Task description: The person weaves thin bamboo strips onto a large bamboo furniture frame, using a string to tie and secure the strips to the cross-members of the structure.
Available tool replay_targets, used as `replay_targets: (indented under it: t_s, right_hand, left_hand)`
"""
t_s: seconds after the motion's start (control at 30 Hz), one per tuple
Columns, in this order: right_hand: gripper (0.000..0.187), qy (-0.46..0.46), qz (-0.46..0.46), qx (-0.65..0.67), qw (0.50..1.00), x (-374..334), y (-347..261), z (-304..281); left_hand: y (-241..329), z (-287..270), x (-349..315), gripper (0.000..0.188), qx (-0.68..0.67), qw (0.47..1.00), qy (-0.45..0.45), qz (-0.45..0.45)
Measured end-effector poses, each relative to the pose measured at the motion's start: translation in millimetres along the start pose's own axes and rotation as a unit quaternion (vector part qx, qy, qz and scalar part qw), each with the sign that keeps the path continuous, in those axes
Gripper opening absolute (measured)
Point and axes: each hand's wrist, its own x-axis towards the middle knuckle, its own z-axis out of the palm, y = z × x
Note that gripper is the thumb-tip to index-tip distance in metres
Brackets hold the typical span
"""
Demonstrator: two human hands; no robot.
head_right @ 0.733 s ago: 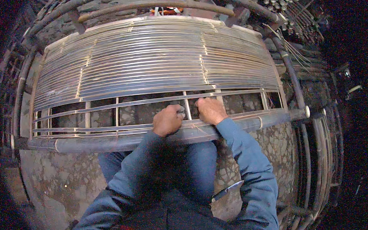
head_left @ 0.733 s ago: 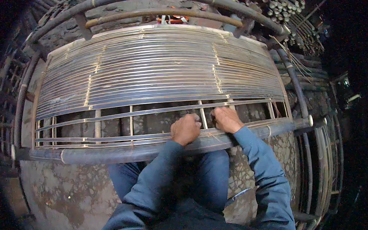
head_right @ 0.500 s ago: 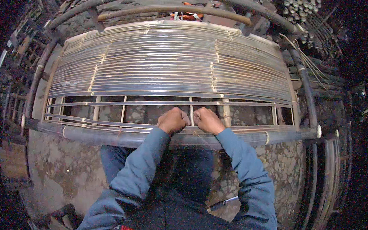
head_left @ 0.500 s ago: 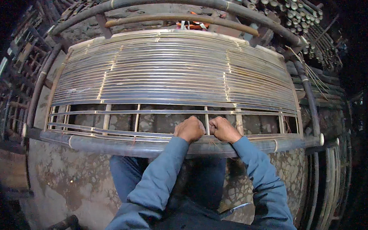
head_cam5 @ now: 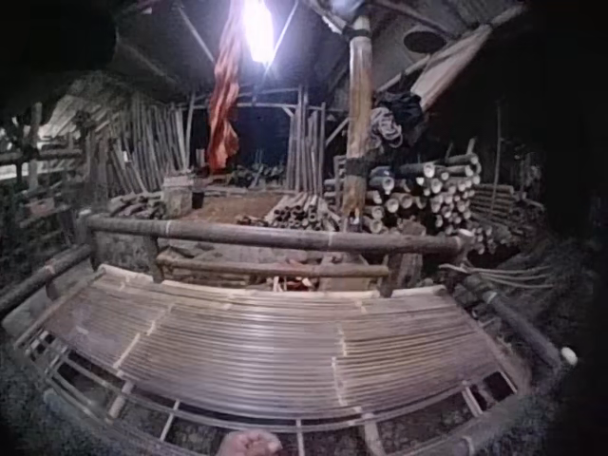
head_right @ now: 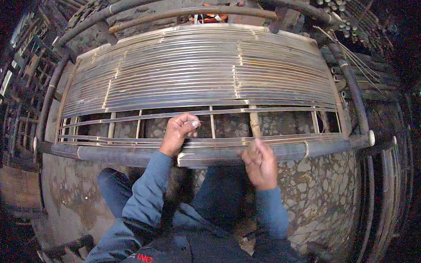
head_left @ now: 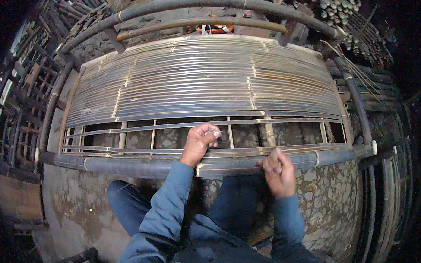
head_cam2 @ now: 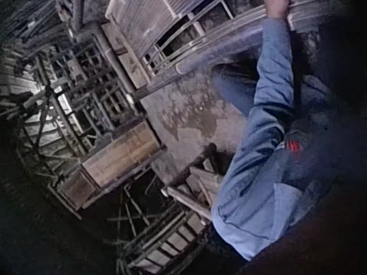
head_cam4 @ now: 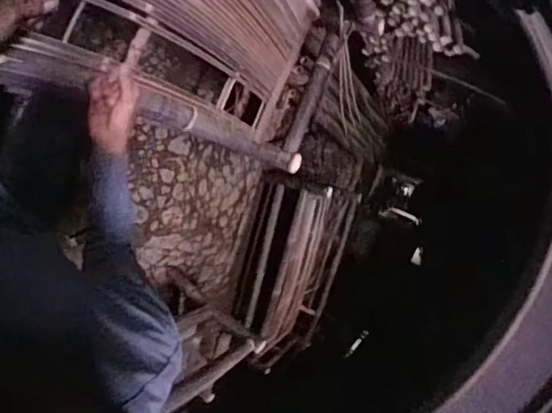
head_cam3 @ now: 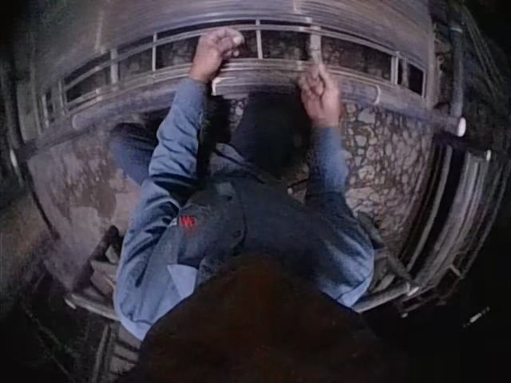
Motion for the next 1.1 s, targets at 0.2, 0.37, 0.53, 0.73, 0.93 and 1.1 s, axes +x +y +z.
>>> replay_targets:
  t_s: [0.2,0.37,0.53,0.73,0.93,1.1]
  right_hand:
    - [0.035,0.006,-0.026,-0.003,1.0,-50,30,11]
    - [0.023,0.022,-0.06,0.057,0.996,-36,17,17]
    - [0.01,0.1,-0.283,0.058,0.952,-45,-82,-29]
    - [0.012,0.147,-0.254,0.005,0.956,-180,-100,-89]
    - [0.018,0.273,0.056,-0.805,0.523,-257,15,-267]
    - [0.035,0.313,0.036,-0.711,0.628,-179,-36,-140]
  left_hand:
    - [1,-6,-2,0.01,0.102,0.994,0.025,0.034]
    - [-11,-19,3,0.014,0.026,0.999,-0.019,0.022]
    - [13,4,-12,0.05,0.233,0.962,0.035,0.136]
    - [-14,69,-41,0.031,0.499,0.752,-0.117,0.415]
    - [-49,86,-99,0.034,0.351,0.821,-0.38,0.242]
    - [-58,109,-176,0.044,0.295,0.752,-0.412,0.421]
